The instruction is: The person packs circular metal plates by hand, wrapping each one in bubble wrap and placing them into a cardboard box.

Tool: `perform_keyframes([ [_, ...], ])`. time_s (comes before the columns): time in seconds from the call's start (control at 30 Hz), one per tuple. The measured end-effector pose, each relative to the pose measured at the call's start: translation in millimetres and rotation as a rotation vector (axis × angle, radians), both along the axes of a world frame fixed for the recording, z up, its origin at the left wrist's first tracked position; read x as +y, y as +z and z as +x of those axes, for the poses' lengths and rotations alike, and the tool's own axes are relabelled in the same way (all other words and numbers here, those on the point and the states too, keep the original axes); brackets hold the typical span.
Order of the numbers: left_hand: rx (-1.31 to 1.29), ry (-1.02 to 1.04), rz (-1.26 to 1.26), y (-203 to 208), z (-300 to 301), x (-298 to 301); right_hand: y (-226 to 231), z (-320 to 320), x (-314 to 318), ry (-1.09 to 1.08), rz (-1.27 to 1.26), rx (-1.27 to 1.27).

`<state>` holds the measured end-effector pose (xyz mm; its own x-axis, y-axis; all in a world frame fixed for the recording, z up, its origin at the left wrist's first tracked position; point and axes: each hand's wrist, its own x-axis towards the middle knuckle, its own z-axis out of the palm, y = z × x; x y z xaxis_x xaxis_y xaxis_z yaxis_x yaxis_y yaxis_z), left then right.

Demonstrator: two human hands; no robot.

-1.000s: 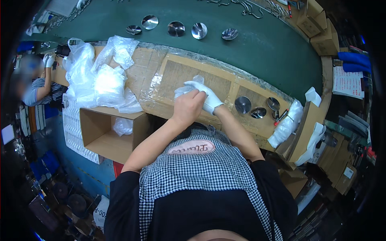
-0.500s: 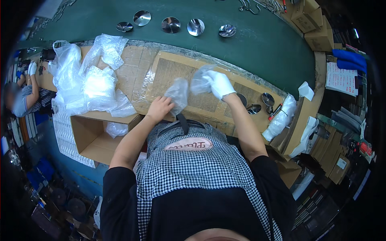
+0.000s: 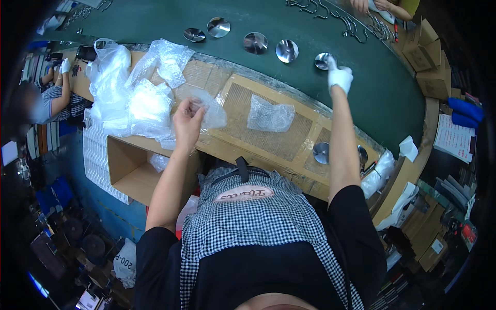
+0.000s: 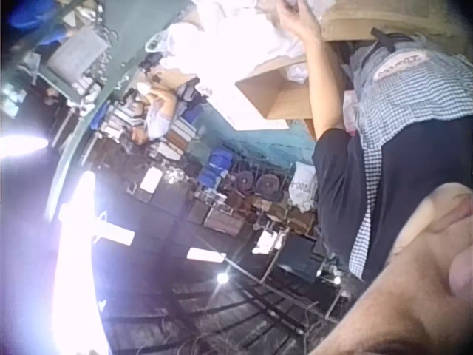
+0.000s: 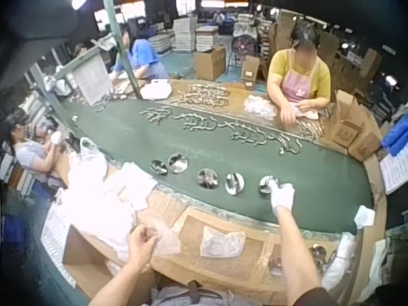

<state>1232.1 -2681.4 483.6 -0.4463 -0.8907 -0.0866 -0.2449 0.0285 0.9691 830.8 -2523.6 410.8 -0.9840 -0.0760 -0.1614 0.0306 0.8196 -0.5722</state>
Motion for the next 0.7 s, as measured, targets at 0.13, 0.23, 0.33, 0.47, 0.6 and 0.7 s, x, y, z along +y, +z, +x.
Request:
perform_keyframes([
  [0.13,-0.133,-0.078,-0.024,-0.4,-7.3,9.1,-40.1,-49.7,-5.3,-0.185,-0.273,-0.634],
  [0.23,-0.182,-0.141,-0.189,11.0,-29.4,18.3,-66.7,-63.1,11.0,-0.191,-0.334,-0.623],
  [0.33,-0.276,-0.178,-0.418,8.8,-26.1,18.0,-38.7,-19.7,1.0,-0.044,-0.571,-0.616],
  [0.47,-0.26,-0.211,-0.339,16.6,-44.0,34.1,39.2,97.4,9.9,0.873,-0.651,-0.679],
  [0.6,-0.105,-0.204,0.164,28.3,-61.6,55.0,59.9,185.4,6.8,0.703,-0.845,-1.123],
  [0.7,-0.138,-0.143,-0.279,24.3,-56.7,64.2,72.6,203.9,10.6,0.642,-0.737,-0.78],
])
